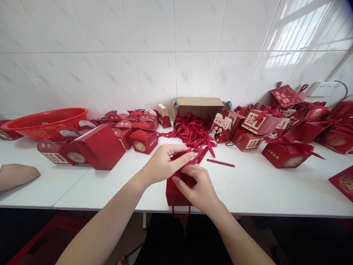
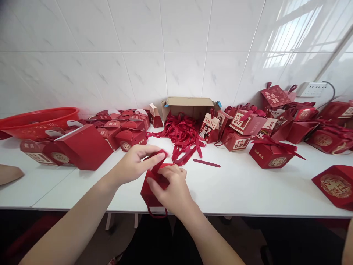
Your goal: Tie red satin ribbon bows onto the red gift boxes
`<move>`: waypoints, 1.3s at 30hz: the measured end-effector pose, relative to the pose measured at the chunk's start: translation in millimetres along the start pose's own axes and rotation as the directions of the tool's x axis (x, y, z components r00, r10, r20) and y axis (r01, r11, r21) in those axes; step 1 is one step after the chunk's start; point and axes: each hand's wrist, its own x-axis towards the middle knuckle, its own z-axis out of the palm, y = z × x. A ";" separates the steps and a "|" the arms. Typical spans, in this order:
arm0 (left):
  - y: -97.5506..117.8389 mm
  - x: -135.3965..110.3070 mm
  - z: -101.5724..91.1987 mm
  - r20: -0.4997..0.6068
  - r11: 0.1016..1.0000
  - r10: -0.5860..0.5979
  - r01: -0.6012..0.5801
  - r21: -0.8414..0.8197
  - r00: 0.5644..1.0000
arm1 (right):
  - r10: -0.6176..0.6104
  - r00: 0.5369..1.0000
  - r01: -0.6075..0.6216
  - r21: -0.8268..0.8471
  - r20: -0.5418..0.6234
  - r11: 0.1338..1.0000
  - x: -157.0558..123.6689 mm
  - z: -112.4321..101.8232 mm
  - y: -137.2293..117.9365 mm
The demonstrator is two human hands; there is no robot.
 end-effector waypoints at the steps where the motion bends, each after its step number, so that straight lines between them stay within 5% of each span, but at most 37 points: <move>1: -4.9 3.7 0.6 0.005 1.000 0.004 -0.004 -0.012 1.000 | 0.019 0.999 -0.018 0.023 -0.029 1.000 0.1 0.3 1.2; 6: -38.6 -7.5 -1.5 -0.139 0.994 -0.040 0.025 -0.106 0.990 | 0.074 0.996 -0.064 0.158 -0.054 0.985 3.2 1.1 6.1; 11: -56.6 -27.6 -0.2 -0.126 0.984 -0.176 0.170 -0.054 0.976 | 0.072 0.996 -0.059 0.199 -0.061 0.978 0.8 1.1 8.0; 17: -61.6 -38.0 10.8 -0.238 0.975 -0.115 0.063 -0.214 0.965 | 0.263 0.953 -0.176 0.432 -0.150 0.884 -0.7 8.3 7.6; 22: -68.3 -42.1 17.1 -0.214 0.970 -0.073 0.020 -0.242 0.974 | 0.194 0.974 -0.139 0.366 -0.118 0.920 0.7 6.5 4.5; 31: -68.6 -41.4 27.2 -0.332 0.977 -0.094 0.023 -0.211 0.939 | 0.039 0.984 -0.020 0.111 -0.174 0.994 -4.5 4.3 6.0; 35: -67.8 -43.0 28.3 -0.347 0.971 -0.139 0.058 -0.233 0.927 | 0.131 0.979 -0.107 0.152 -0.155 0.983 -5.5 2.7 9.1; 39: -66.2 -38.5 32.6 -0.352 0.961 -0.172 0.078 -0.265 0.920 | 0.236 0.971 -0.240 0.220 0.045 0.945 -2.4 -2.3 11.3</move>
